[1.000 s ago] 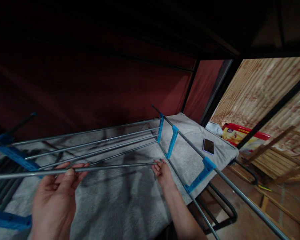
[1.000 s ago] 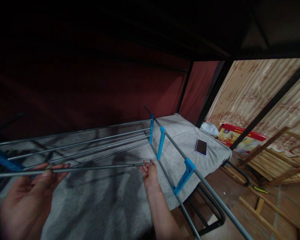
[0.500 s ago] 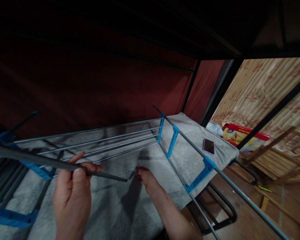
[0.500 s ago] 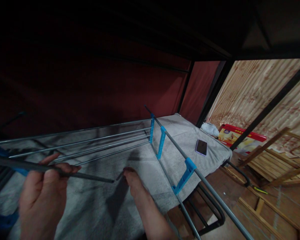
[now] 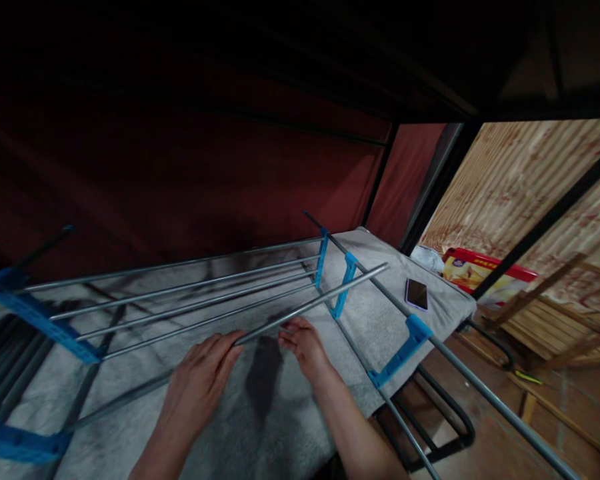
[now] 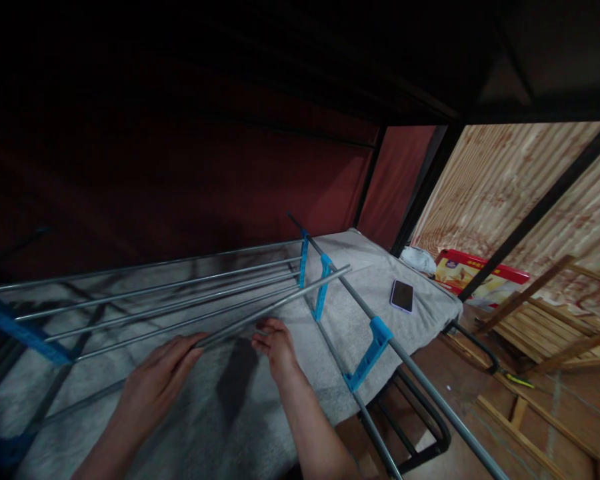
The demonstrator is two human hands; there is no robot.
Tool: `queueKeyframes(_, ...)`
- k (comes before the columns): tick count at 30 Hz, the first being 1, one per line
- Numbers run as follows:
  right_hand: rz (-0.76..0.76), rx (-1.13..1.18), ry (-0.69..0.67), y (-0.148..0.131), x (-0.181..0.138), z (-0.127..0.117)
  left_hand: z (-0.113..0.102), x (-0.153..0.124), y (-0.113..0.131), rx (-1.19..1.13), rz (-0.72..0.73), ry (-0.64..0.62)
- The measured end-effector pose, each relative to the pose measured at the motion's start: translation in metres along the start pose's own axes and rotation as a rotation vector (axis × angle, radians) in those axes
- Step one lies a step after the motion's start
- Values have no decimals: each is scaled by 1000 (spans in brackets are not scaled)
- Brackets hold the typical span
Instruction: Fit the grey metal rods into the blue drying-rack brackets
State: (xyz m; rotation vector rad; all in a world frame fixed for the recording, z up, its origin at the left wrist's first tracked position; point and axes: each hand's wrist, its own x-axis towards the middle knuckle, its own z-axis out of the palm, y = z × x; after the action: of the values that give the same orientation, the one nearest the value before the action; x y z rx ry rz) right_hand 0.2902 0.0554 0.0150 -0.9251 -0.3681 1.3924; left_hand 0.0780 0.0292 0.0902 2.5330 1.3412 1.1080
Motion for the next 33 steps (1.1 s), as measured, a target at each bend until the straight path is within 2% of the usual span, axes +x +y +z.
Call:
queueKeyframes(6, -34, 45, -10, -10, -3, -2, 19, -8, -26, 128, -25, -109)
queueKeyframes(12, -22, 83, 2, -20, -5, 0, 33, -13, -33, 148, -85, -238)
queueKeyframes(19, -88, 154, 103, -36, -8, -9, 44, -13, -33, 114, -140, -270)
queueKeyframes(29, -177, 172, 53, -56, -11, -21, 51, -18, -48, 148, -134, -304)
queueKeyframes(33, -182, 196, 15, -62, -11, -25, 53, -17, -44, 183, -145, -325)
